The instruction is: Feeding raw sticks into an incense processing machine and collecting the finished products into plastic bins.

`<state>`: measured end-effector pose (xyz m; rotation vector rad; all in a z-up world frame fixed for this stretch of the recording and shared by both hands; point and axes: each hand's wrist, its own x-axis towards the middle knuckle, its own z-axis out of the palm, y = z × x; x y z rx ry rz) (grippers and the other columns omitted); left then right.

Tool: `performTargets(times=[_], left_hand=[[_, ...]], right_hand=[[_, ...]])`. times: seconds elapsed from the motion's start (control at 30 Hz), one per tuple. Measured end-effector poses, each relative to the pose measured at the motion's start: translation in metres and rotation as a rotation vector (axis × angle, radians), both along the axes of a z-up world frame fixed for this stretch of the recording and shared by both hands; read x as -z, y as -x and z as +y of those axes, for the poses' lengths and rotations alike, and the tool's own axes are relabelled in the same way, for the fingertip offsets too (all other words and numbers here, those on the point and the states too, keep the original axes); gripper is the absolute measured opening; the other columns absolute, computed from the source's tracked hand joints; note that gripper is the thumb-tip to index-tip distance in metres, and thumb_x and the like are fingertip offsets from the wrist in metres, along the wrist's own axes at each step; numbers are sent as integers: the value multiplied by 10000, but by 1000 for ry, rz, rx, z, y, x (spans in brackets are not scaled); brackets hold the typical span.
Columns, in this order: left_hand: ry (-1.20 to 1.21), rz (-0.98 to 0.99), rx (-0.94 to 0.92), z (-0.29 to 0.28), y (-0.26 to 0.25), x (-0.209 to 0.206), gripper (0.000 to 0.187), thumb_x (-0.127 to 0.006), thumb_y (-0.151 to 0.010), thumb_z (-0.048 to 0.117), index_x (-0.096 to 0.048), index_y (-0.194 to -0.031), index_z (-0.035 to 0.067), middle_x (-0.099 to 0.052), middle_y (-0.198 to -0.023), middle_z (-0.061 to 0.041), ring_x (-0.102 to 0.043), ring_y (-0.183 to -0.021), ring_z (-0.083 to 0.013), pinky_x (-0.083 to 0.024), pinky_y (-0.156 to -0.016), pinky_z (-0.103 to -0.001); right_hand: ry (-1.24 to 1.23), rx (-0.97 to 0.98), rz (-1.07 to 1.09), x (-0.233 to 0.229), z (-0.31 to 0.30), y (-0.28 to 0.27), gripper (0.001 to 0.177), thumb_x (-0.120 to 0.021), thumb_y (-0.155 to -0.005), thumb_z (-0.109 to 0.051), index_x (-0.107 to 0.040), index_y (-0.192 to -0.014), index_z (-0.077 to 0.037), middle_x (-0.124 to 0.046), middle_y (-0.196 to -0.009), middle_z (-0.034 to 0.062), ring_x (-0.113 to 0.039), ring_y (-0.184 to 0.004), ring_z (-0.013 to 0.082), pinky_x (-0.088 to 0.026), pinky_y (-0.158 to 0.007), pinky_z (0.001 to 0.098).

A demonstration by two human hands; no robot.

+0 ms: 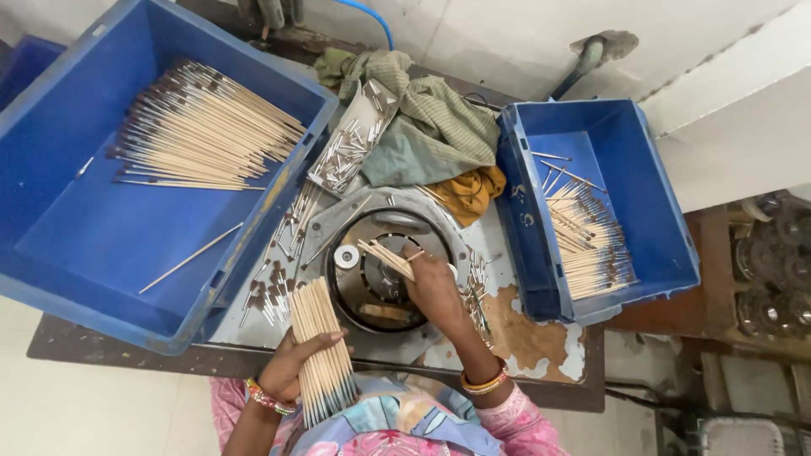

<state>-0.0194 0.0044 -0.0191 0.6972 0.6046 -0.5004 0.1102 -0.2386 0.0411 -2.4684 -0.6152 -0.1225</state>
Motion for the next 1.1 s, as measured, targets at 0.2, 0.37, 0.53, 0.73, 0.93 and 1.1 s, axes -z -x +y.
performTargets(times=[0.2,0.37,0.53,0.73,0.93,1.1], left_hand=[[-277,-236,58,-9,-3,-3,470,-818,-764,-2,-615,-1187,-7,-765,-976,-164,-769,-839,-258,-657,-698,-393],[-656,-906,155,-6,-26,-46,433,-848,-786,2,-685,-1184,-51,-769,-1052,-133,-740,-913,-192,-606,-793,-325],[-578,-464,143,-9,-24,-17,462,-874,-736,73,-660,-1135,-22,-777,-952,-131,-759,-789,-184,-634,-672,-314],[-92,-75,-52,-4,-21,-2,349,-755,-825,123,-675,-1126,-34,-746,-934,-146,-737,-727,-259,-611,-524,-400],[-115,-83,-31,-2,-1,18,368,-764,-820,21,-597,-1130,-87,-726,-955,-180,-792,-827,-320,-661,-606,-438],[-669,-495,236,-12,-14,-14,317,-869,-791,61,-749,-1069,-33,-810,-928,-146,-762,-774,-198,-624,-680,-318]], right_hand=[[-176,124,131,-26,6,23,168,-725,-920,-89,-691,-1085,-81,-712,-901,199,-691,-820,418,-527,-677,472],[-111,-190,351,-56,18,47,270,-793,-886,-162,-663,-1097,-54,-717,-915,184,-716,-837,380,-540,-697,432],[-144,20,278,-53,-24,29,264,-718,-837,-109,-761,-1098,-120,-762,-875,139,-768,-760,311,-585,-682,418],[174,-47,55,-16,-7,-8,455,-660,-782,12,-616,-1234,-18,-677,-900,238,-658,-827,447,-498,-730,542],[43,-14,29,0,-3,2,393,-674,-800,-9,-618,-1188,-28,-688,-915,243,-648,-848,457,-502,-749,530],[-261,10,128,-70,22,38,190,-683,-848,-47,-682,-1037,-57,-683,-905,193,-689,-836,385,-544,-728,438]])
